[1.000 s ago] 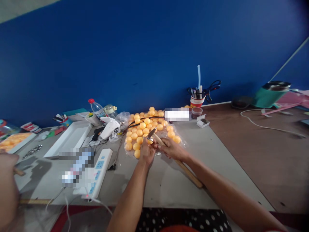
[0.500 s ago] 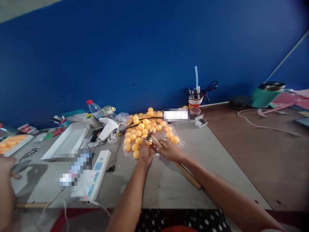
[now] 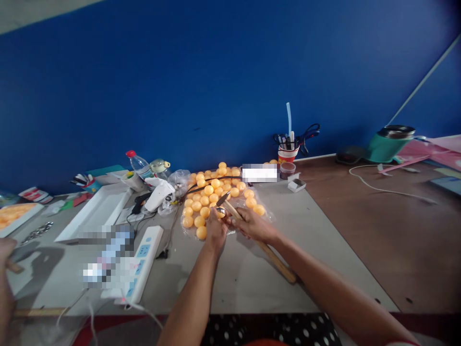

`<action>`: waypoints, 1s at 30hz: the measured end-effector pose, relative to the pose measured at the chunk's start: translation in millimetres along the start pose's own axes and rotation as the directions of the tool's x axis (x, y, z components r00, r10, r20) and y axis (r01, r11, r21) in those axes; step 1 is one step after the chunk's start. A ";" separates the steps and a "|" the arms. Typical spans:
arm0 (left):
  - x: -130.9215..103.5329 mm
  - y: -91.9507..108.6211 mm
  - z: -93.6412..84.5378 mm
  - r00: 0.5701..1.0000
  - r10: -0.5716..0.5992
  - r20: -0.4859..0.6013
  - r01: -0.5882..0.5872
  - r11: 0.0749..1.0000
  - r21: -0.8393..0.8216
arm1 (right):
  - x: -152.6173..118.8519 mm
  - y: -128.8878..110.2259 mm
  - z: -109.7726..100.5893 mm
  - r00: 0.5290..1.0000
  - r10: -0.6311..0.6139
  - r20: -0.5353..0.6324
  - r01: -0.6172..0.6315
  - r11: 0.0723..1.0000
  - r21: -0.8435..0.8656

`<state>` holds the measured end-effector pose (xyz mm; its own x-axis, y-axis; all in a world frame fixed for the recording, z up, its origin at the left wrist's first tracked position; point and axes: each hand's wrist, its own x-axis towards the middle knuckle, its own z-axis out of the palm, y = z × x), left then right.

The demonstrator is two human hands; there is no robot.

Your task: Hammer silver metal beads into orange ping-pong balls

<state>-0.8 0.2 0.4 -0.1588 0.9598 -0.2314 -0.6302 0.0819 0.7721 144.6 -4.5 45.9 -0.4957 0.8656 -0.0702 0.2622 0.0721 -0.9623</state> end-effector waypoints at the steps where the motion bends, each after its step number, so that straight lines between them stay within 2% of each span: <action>1: 0.6 -0.4 -0.3 1.000 -0.005 -0.010 0.005 1.000 0.003 | 0.3 0.7 0.4 1.000 0.016 -0.007 -0.017 1.000 -0.018; 4: 3.2 -2.1 -1.9 1.000 -0.011 -0.018 0.011 1.000 0.017 | 0.8 1.9 0.8 0.999 0.035 -0.008 -0.035 0.998 -0.054; 8: 5.6 -5.2 -4.6 0.999 0.039 0.012 -0.039 0.997 0.068 | 1.5 2.4 -0.6 1.000 -0.008 0.022 0.008 1.000 0.013; 12: 4.5 -5.7 -4.3 0.999 0.018 -0.036 -0.016 0.998 0.060 | 2.8 3.1 -0.8 0.998 0.050 0.026 -0.049 0.998 -0.032; 16: 2.2 -3.7 -2.2 0.999 0.037 0.015 -0.037 0.998 0.051 | 2.2 3.1 -0.5 0.999 0.005 0.035 -0.007 0.999 0.040; 22: 1.5 -0.6 2.2 0.997 -0.008 -0.072 0.008 1.000 -0.004 | 3.2 5.5 0.6 0.999 0.049 0.017 -0.049 0.999 -0.011; 27: 2.9 -3.4 -0.5 1.000 0.001 -0.003 -0.001 1.000 -0.020 | 2.9 3.2 -0.9 1.000 0.009 0.011 -0.010 0.995 0.099; 30: 6.1 -4.9 -3.1 1.000 0.000 -0.008 0.000 0.999 -0.041 | 3.5 3.8 -1.1 1.000 0.029 -0.007 -0.028 0.987 0.157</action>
<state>-1.0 4.8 -6.6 -0.1650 0.9575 -0.2366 -0.6605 0.0709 0.7474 144.7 -0.7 42.3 -0.4822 0.8707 -0.0963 0.1429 -0.0303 -0.9893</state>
